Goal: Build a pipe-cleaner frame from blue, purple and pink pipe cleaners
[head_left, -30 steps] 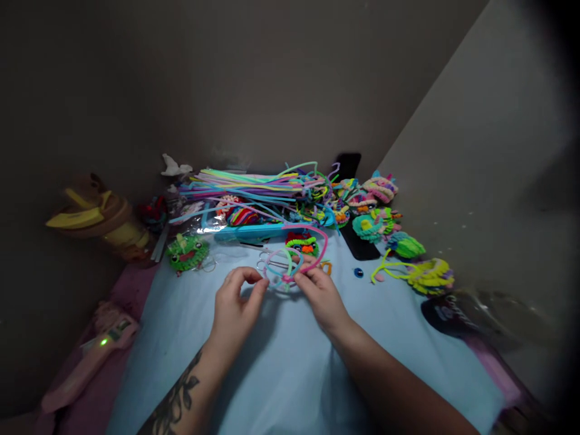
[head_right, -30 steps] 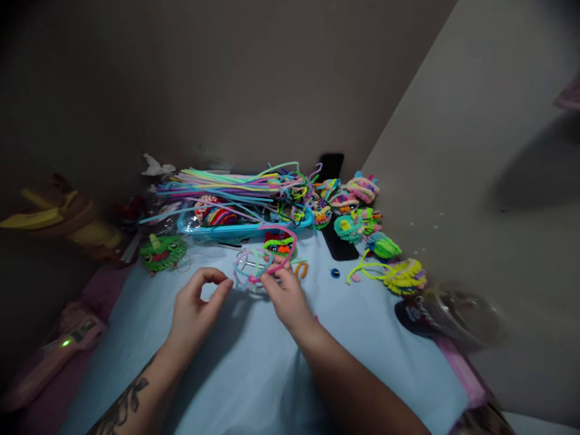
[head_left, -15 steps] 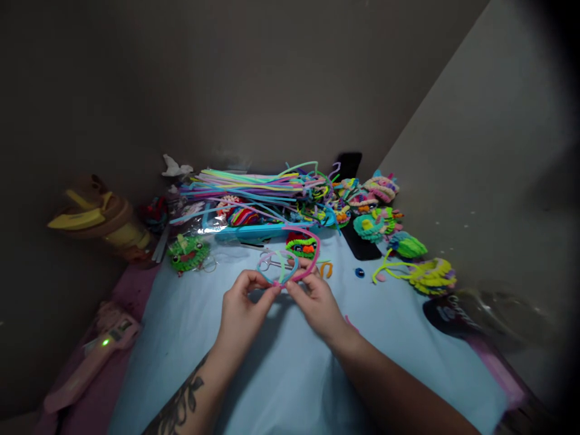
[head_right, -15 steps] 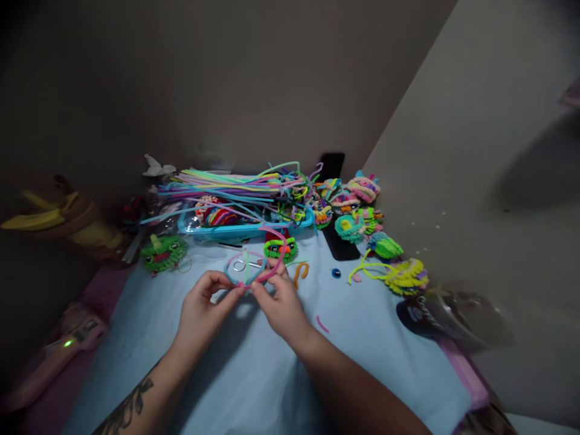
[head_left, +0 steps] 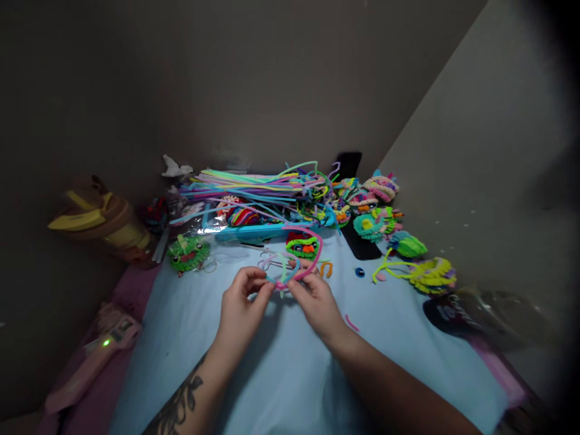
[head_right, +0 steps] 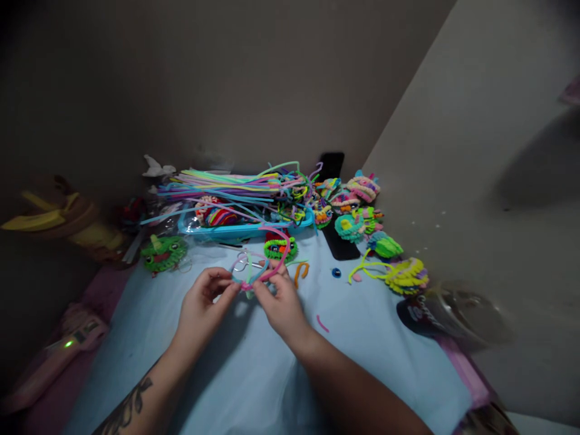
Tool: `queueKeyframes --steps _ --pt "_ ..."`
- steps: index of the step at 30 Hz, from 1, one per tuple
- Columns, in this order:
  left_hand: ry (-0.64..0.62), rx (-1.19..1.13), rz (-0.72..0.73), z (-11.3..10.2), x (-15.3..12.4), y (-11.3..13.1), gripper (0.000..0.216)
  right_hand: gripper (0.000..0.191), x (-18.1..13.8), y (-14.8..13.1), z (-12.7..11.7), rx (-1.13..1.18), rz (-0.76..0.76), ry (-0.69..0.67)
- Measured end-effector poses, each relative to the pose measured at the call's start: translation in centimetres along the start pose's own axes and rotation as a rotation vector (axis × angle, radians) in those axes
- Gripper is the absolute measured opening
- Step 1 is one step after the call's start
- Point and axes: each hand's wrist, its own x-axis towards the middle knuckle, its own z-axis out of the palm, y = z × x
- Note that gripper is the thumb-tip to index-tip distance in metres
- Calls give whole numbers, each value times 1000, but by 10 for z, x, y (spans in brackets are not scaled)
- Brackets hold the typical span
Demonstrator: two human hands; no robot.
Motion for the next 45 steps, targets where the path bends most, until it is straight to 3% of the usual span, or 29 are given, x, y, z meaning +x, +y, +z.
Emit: queueKeyframes --steps 11,16,22,27,35,39,45 --pt "-54 -47 -47 1 -2 1 20 15 2 2 4 157 101 -101" --pt "108 -1 -75 -11 9 0 23 16 5 -1 0 240 135 -121" --pt "-177 -328 -334 -13 17 -8 30 11 6 -5 -4 241 144 -177" --pt "-155 -505 -405 -9 16 -6 29 9 6 -6 -3 302 183 -163" --pt "-186 -562 -392 -5 13 -2 30 10 7 -8 1 553 300 -167" --pt "-190 -488 -347 -9 16 -3 31 10 6 -5 1 514 237 -164" --pt "131 -20 -49 -14 14 3 20 20 6 -2 -1 238 102 7"
